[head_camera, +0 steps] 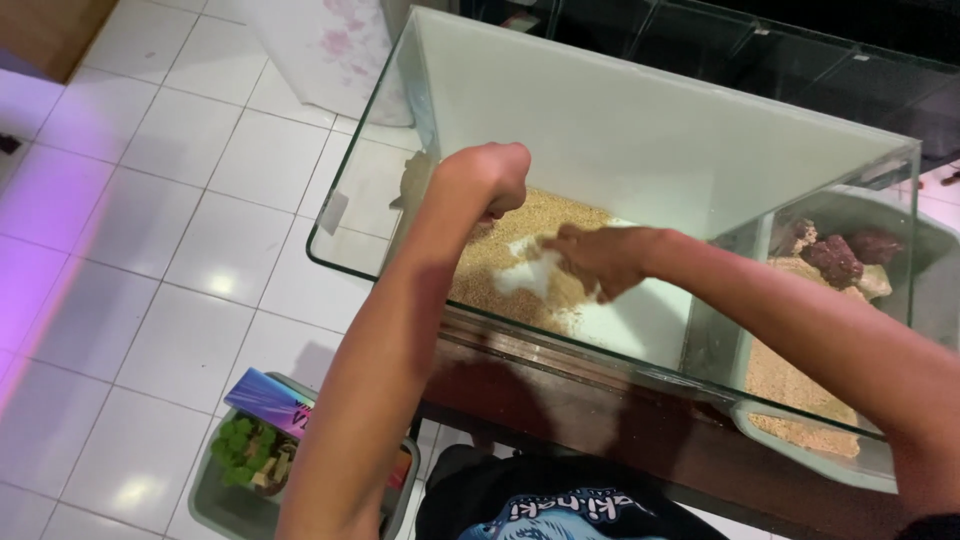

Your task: Adding sand to an empty glass aquarium from a plastic bin using a small cup and leveling it by hand.

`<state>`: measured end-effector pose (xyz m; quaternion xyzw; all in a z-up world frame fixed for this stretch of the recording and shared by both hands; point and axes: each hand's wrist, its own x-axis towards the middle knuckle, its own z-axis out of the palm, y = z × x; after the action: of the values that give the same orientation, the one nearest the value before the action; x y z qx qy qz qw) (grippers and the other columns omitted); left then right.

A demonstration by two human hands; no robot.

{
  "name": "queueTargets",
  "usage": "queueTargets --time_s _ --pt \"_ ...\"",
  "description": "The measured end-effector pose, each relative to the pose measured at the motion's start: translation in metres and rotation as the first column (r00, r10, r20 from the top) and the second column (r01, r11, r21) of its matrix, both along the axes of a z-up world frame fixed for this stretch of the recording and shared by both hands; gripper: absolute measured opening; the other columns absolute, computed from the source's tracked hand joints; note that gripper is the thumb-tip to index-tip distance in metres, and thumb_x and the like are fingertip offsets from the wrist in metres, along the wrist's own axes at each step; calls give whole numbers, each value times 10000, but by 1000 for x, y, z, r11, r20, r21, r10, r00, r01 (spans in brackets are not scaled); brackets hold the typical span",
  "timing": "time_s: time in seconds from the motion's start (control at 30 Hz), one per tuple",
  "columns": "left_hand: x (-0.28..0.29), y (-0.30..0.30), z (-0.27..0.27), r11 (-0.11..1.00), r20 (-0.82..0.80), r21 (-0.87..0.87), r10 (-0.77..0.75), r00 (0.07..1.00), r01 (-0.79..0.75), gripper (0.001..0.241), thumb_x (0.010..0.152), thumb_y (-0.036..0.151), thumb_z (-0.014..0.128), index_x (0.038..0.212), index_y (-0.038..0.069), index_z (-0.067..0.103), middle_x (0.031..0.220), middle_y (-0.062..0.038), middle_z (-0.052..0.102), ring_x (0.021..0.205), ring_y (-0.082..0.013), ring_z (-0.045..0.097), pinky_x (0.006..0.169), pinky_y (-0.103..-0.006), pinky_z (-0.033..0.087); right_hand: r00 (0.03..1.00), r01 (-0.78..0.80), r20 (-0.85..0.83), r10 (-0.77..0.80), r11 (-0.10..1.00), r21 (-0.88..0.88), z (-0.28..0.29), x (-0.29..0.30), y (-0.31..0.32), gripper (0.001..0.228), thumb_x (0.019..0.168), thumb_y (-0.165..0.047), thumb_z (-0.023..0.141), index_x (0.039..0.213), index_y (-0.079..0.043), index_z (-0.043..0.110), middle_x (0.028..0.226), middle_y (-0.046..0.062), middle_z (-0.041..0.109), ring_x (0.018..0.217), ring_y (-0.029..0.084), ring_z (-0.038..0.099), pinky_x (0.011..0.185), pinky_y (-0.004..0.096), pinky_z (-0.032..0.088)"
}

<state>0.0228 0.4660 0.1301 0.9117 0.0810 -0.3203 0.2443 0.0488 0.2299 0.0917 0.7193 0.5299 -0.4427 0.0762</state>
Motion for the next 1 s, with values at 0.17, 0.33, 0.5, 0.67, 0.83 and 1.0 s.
queueTargets --time_s 0.17,0.33,0.5,0.67,0.83,1.0 --pt "-7 -2 17 1000 14 20 -8 1000 8 219 914 26 556 917 4 774 738 -178 783 620 -301 806 675 -420 649 996 39 76 -38 999 -20 24 0 3 1254 791 17 960 1759 -121 176 1635 266 347 1128 505 782 944 595 699" --pt "-2 2 12 998 14 56 -33 999 32 232 875 18 555 870 22 787 707 -154 777 605 -304 793 647 -397 621 987 162 10 -163 984 69 26 -7 21 1245 800 8 952 1767 -127 179 1638 277 342 1154 521 758 957 604 690" --pt "0 5 11 995 -14 92 -24 1000 26 202 892 21 606 928 17 805 741 -172 799 691 -330 829 775 -443 644 993 89 70 -95 993 78 43 -22 37 1153 844 -23 940 1738 -72 212 1673 280 304 1150 499 760 980 582 682" --pt "9 6 -10 995 -23 96 -38 999 40 164 882 36 629 869 23 792 698 -155 787 649 -340 814 735 -436 637 984 2 174 -21 994 108 32 -13 39 1133 847 24 916 1730 -51 209 1658 302 308 1114 491 772 964 587 687" --pt "10 3 -15 993 4 99 -66 998 66 135 873 10 648 893 20 781 671 -146 776 626 -328 806 745 -443 640 975 14 220 -28 998 66 38 -9 21 1141 830 38 936 1717 -28 222 1628 301 340 1099 525 776 958 617 686" --pt "11 2 -21 986 1 135 -100 995 99 227 844 16 727 1057 -42 777 863 -220 823 878 -446 822 852 -558 635 979 115 177 -100 990 -77 51 -7 6 1207 818 -31 971 1727 -65 178 1695 268 297 1257 615 685 1106 682 618"
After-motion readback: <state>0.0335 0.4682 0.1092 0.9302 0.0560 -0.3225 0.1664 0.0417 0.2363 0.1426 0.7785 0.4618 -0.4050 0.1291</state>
